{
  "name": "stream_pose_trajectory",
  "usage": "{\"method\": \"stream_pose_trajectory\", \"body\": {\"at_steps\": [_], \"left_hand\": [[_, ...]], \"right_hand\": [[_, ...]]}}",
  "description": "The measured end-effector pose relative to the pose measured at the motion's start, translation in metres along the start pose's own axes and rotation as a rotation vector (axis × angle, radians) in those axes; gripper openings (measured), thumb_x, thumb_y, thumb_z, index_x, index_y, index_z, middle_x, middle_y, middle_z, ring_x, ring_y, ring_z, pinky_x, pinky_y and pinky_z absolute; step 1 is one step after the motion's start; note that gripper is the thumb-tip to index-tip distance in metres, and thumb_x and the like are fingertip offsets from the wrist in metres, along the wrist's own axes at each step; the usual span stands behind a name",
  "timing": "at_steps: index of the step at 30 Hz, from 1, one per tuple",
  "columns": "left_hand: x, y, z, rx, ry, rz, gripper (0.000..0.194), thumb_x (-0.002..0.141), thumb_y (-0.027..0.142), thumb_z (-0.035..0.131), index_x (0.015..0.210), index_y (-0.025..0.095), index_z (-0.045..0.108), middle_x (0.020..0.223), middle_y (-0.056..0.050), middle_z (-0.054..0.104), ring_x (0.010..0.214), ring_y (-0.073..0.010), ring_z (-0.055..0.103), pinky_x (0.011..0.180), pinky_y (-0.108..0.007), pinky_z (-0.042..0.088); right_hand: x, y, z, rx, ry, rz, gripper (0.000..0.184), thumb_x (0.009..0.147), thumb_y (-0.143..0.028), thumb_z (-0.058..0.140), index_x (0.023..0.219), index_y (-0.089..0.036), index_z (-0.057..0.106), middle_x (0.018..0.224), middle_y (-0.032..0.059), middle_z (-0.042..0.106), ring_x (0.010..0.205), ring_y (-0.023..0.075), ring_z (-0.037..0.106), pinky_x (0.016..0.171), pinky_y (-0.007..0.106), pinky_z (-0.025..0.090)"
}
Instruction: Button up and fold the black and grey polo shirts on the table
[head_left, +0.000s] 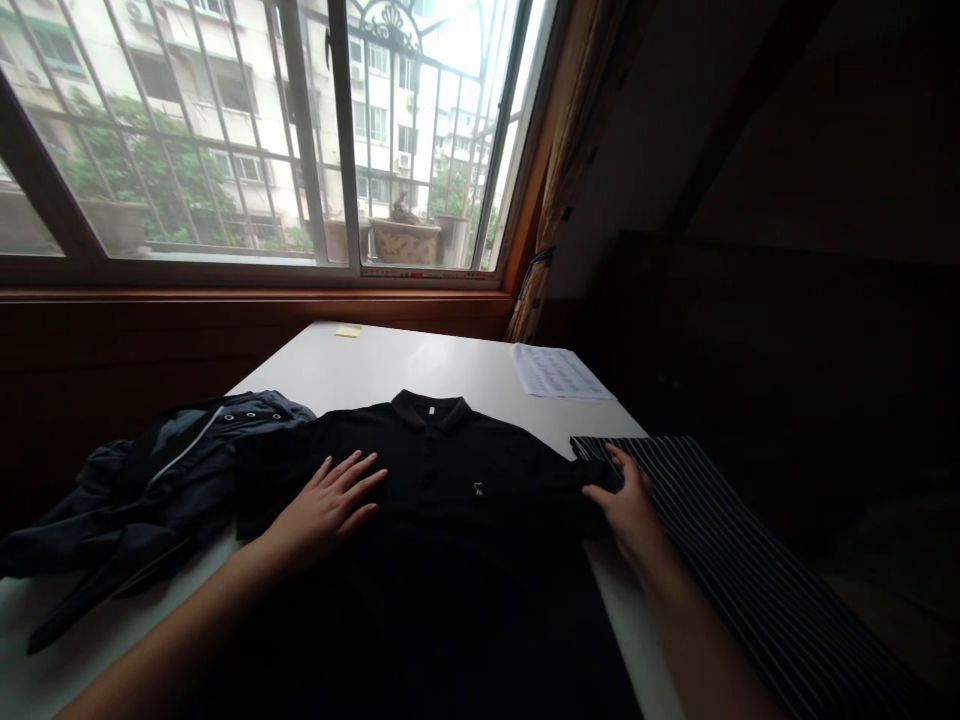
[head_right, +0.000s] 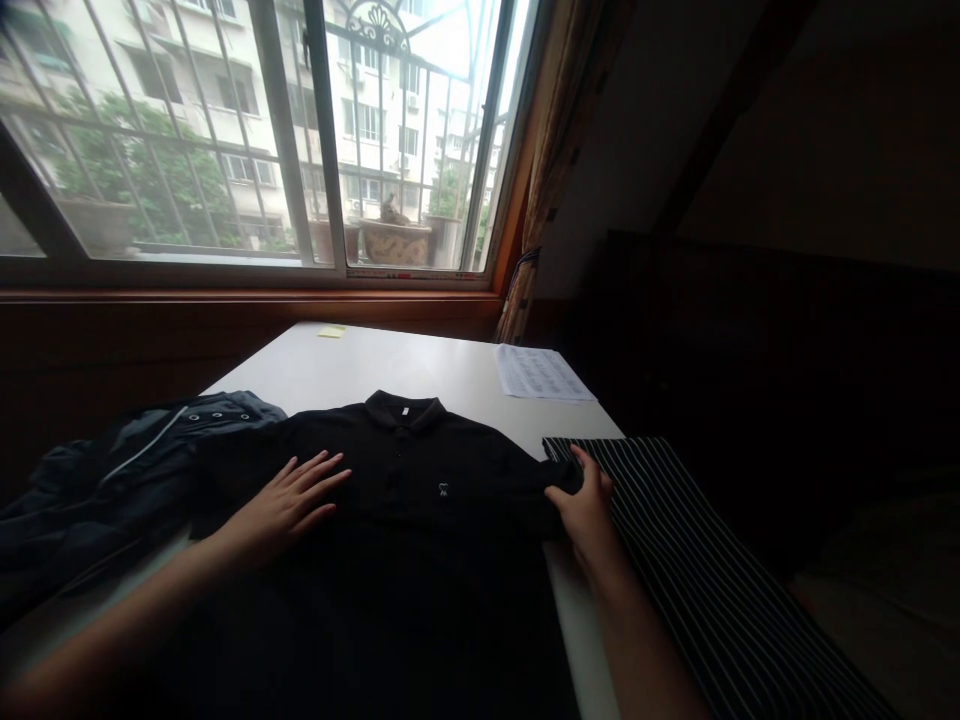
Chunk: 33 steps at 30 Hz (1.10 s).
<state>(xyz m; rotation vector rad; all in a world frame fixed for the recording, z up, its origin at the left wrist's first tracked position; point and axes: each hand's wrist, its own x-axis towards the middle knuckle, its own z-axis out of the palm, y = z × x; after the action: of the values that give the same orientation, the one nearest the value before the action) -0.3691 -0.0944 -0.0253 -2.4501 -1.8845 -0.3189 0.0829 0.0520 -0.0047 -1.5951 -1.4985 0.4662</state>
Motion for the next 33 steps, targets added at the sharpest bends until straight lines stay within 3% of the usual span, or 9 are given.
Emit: {"method": "stream_pose_trajectory", "body": {"at_steps": [4,8,11,14,18,22,26,33], "left_hand": [[0.010,0.035,-0.015,-0.082,-0.027,0.140,0.052,0.105,0.052,0.034,0.154,0.036,0.033,0.162,0.000,0.032,0.152,-0.0261,0.025,0.123,-0.056,0.019],[0.034,0.081,-0.019,-0.162,-0.084,0.314,0.053,0.103,0.052,0.039,0.154,0.037,0.034,0.161,-0.001,0.036,0.150,-0.0267,0.029,0.124,-0.055,0.020],[0.071,0.108,-0.006,-0.177,-0.077,0.394,0.051,0.104,0.049,0.039,0.151,0.031,0.041,0.159,-0.006,0.039,0.148,-0.0280,0.034,0.123,-0.054,0.023],[0.121,0.125,0.017,-0.132,-0.081,0.373,0.049,0.103,0.041,0.040,0.147,0.020,0.048,0.154,-0.013,0.045,0.144,-0.0321,0.039,0.119,-0.056,0.029],[0.181,0.138,0.045,-0.119,-0.033,0.308,0.047,0.102,0.036,0.041,0.145,0.020,0.050,0.154,-0.013,0.045,0.144,-0.0324,0.039,0.116,-0.055,0.033],[0.217,0.144,0.060,-0.133,-0.002,0.309,0.047,0.102,0.035,0.040,0.146,0.022,0.049,0.155,-0.009,0.045,0.145,-0.0297,0.038,0.118,-0.053,0.030],[0.233,0.146,0.069,-0.143,0.025,0.277,0.049,0.103,0.036,0.037,0.148,0.021,0.046,0.156,-0.009,0.044,0.146,-0.0285,0.036,0.120,-0.052,0.026],[0.243,0.144,0.074,-0.155,0.022,0.239,0.055,0.101,0.040,0.038,0.153,0.019,0.038,0.159,-0.009,0.038,0.149,-0.0257,0.030,0.122,-0.049,0.023]], "right_hand": [[-0.002,-0.005,0.002,0.240,-0.105,0.068,0.078,0.066,-0.027,0.061,0.142,-0.025,0.047,0.132,0.0103,0.055,0.118,0.0314,0.059,0.093,0.037,0.055],[-0.008,-0.014,0.005,0.375,-0.155,0.101,0.081,0.064,-0.024,0.058,0.144,-0.021,0.044,0.134,0.0122,0.057,0.113,0.0301,0.063,0.086,0.035,0.058],[-0.010,-0.015,0.007,0.318,-0.119,0.045,0.084,0.066,-0.024,0.057,0.148,-0.023,0.040,0.138,0.0113,0.057,0.121,0.0306,0.060,0.091,0.037,0.057],[-0.010,-0.012,0.008,0.237,-0.114,-0.025,0.086,0.068,-0.025,0.056,0.152,-0.025,0.034,0.142,0.0100,0.055,0.131,0.0305,0.053,0.099,0.040,0.054],[-0.010,-0.011,0.010,0.280,-0.094,-0.057,0.086,0.071,-0.023,0.053,0.153,-0.026,0.029,0.157,0.0085,0.039,0.144,0.0264,0.040,0.112,0.040,0.042],[-0.012,-0.018,0.009,0.335,-0.102,-0.135,0.087,0.073,-0.019,0.053,0.154,-0.028,0.025,0.162,0.0054,0.031,0.149,0.0223,0.029,0.121,0.042,0.028],[-0.021,-0.032,0.003,0.355,-0.180,-0.281,0.088,0.077,-0.016,0.053,0.156,-0.030,0.019,0.160,0.0048,0.034,0.149,0.0205,0.030,0.122,0.044,0.026],[-0.040,-0.050,0.006,0.144,-0.268,-0.637,0.075,0.083,-0.008,0.050,0.151,-0.036,0.036,0.153,0.0001,0.043,0.145,0.0242,0.037,0.124,0.051,0.027]]}}
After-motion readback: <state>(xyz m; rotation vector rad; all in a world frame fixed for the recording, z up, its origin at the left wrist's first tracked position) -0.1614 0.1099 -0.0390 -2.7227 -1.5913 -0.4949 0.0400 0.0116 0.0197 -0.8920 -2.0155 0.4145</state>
